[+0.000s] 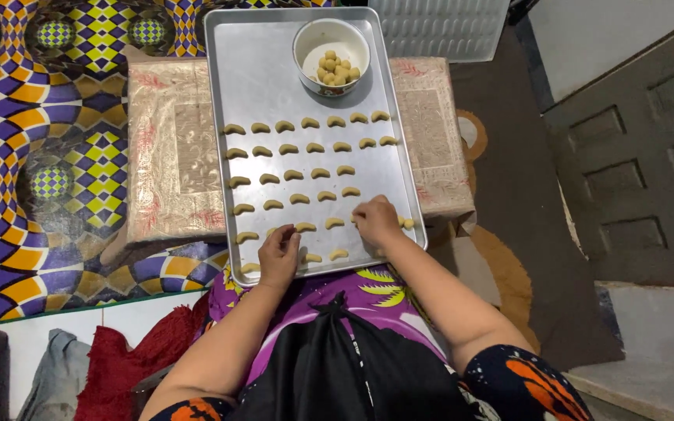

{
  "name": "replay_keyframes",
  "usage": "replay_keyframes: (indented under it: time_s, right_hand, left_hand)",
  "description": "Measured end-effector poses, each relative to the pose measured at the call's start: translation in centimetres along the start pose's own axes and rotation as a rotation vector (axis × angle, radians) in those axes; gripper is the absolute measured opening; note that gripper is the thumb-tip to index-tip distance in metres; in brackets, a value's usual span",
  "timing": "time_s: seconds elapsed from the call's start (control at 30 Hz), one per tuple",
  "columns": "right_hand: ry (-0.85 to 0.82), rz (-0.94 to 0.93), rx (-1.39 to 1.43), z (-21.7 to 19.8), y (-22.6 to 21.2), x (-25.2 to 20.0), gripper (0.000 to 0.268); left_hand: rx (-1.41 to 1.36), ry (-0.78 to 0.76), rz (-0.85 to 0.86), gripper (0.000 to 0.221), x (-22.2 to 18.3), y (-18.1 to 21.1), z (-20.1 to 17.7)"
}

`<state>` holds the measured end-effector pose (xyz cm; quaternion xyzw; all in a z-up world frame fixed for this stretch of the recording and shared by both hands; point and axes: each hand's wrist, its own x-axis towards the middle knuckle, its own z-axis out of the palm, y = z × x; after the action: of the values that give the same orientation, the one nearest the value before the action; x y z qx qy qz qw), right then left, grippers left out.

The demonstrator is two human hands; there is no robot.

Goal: Shaping small pieces of dough into crescent shapes and arranging them in rows on a metal baking tray.

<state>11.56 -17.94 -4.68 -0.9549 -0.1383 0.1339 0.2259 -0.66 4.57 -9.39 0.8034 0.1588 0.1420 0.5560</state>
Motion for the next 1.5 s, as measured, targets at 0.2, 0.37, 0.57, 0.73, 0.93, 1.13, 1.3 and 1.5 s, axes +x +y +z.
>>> replay_keyframes:
  time_s: [0.2,0.37,0.57,0.73,0.93,1.13,1.3,1.5]
  right_hand:
    - [0.004,-0.304,-0.128,3.4,1.8,-4.2,0.009]
    - [0.195,-0.459,-0.327,2.7,0.1,-5.3,0.012]
    - [0.230,-0.288,-0.351,5.1,4.6,-4.3,0.019]
    - [0.430,-0.197,-0.386,2.2,8.1,-5.2,0.003]
    - [0.478,-0.298,-0.274,1.0,7.6,-6.6,0.014]
    - [0.413,-0.012,0.036,1.3,8.4,-5.5,0.020]
    - [0.356,0.276,0.537,-0.3,3.7,-6.1,0.022]
    - [0.510,-0.614,0.329,-1.6,-6.4,-8.5,0.019]
  left_hand:
    - [0.023,0.004,0.035,0.022,-0.1,0.1,0.1]
    - [0.023,0.021,0.004,0.022,-0.1,-0.5,0.1]
    - [0.018,0.027,-0.012,0.021,-0.1,0.3,-0.3]
    - [-0.033,0.009,-0.059,0.022,0.3,0.1,-0.2]
    - [-0.061,0.021,-0.058,0.021,0.1,0.4,-0.3]
    - [-0.202,0.055,-0.243,0.023,0.7,0.9,-0.6]
    - [-0.692,-0.041,-0.552,0.052,1.4,6.7,0.0]
    - [-1.243,-0.495,-0.975,0.078,1.5,7.0,3.9]
